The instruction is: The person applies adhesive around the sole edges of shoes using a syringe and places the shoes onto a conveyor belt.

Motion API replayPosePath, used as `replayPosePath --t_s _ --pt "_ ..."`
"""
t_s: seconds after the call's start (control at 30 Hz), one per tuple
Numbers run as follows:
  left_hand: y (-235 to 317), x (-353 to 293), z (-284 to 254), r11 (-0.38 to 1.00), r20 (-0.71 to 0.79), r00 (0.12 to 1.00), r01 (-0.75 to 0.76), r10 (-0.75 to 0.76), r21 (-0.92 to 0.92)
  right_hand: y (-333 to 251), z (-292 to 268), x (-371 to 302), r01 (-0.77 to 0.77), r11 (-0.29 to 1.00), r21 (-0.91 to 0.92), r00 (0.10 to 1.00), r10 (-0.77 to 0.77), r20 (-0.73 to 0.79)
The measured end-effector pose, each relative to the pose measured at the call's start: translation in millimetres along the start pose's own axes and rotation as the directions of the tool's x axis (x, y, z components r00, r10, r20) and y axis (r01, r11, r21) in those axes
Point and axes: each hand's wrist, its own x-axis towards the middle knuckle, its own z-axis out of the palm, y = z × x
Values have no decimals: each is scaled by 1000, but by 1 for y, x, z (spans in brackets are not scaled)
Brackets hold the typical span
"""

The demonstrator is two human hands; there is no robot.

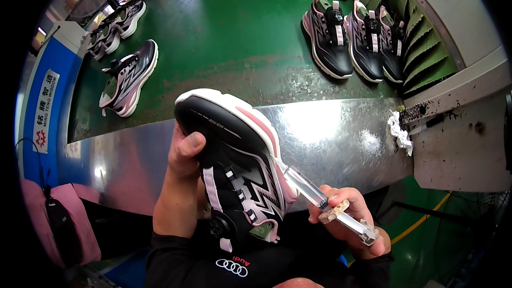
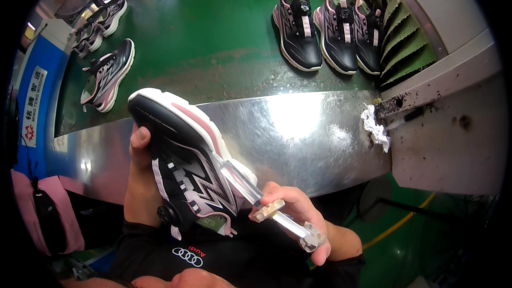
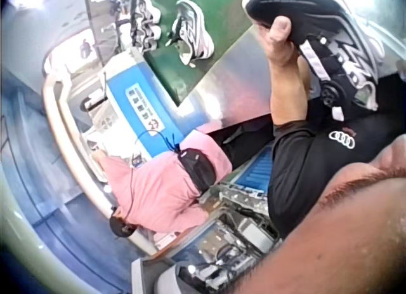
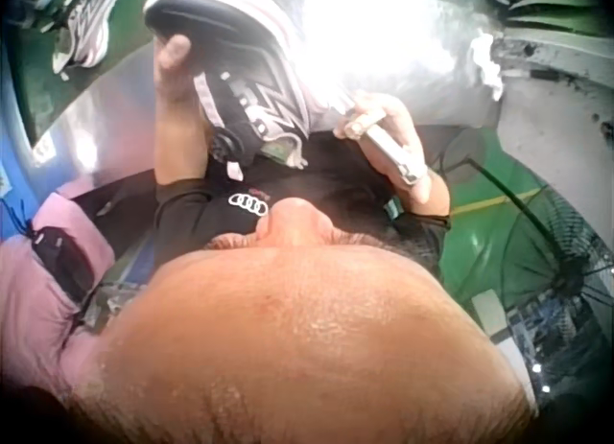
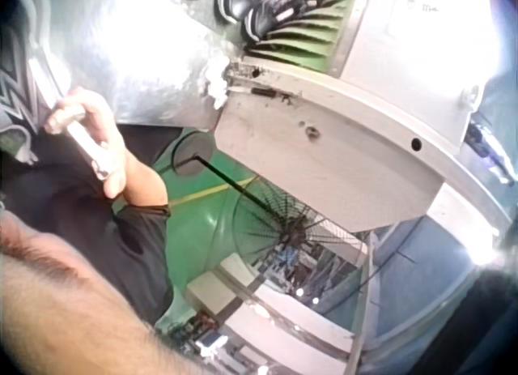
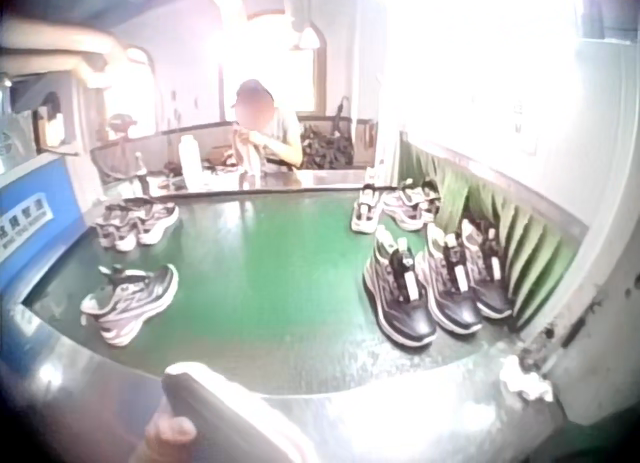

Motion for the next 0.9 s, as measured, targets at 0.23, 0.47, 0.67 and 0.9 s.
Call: replayPosePath --t_s 0.23,0.47,0.67,0.9 --pt "-2 1 3 997 -155 988 -7 -4 -73 5 -4 -13 -15 1000 -25 1000 15 -1" --pt "-7 8 -9 981 -202 979 -11 -29 -194 4 1 -30 -99 995 1 994 98 -39" --pt "-6 10 -14 954 -178 973 94 -149 -285 4 5 -45 -111 994 -9 993 111 -45" --pt "-11 16 -21 929 -177 962 140 -209 -342 5 1 -55 -77 996 -46 996 75 -47"
